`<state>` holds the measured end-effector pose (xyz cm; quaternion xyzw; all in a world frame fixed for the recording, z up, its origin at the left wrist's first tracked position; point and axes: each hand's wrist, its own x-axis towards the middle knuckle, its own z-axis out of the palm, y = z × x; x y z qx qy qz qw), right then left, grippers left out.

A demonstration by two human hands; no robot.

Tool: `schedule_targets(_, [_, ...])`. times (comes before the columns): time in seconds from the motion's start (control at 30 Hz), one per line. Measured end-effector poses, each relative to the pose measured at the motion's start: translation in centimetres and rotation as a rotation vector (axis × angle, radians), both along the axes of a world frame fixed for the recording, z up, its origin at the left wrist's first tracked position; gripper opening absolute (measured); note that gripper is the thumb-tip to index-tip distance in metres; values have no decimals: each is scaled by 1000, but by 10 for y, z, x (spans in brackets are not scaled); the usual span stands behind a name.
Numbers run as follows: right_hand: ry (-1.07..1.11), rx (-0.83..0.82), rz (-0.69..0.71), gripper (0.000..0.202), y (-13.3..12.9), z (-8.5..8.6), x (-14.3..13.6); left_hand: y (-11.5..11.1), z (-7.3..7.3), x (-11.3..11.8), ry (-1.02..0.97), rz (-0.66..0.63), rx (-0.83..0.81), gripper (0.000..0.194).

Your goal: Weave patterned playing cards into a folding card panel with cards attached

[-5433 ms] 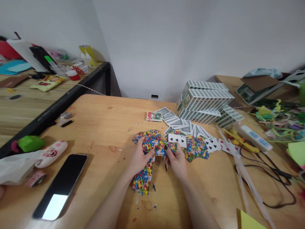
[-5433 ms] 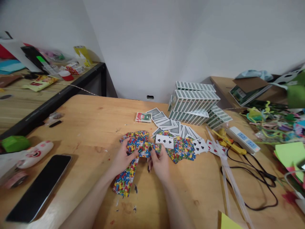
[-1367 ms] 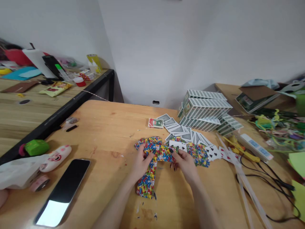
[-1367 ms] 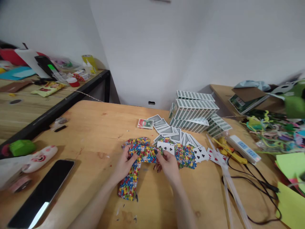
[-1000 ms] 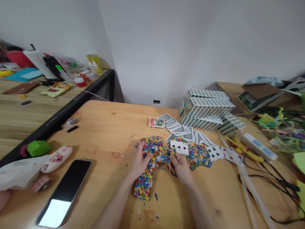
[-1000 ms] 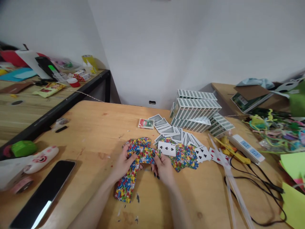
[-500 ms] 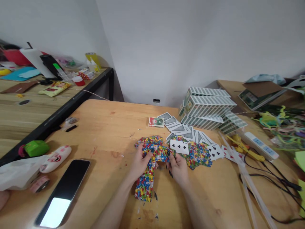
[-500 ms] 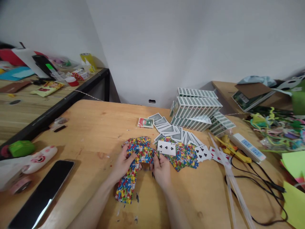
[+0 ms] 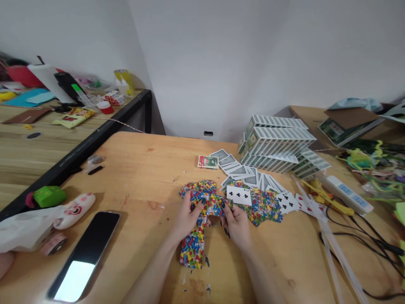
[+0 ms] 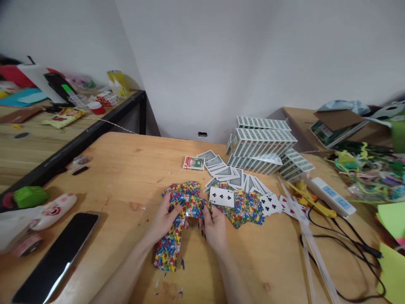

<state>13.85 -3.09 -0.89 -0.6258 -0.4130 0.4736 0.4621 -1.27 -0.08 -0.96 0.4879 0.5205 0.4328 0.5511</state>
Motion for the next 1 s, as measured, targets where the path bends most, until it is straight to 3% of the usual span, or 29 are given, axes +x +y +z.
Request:
schedule_targets(0.17, [22, 6, 50, 42, 0, 5, 1, 1, 4, -1, -18, -25, -36, 50])
schedule_targets(0.4, [177, -68, 289, 47, 0, 6, 8, 0, 12, 0, -136, -168, -211, 50])
schedule_targets(0.63, [134, -57, 288, 51, 0, 10, 7, -1, 3, -1, -11, -101, -94, 57])
schedule_targets(0.87, [128, -52, 290, 51, 0, 6, 8, -4, 6, 3, -35, -129, -149, 70])
schedule_targets(1.0, [133, -59, 298, 51, -1, 6, 9, -5, 10, 5, -93, -152, -198, 66])
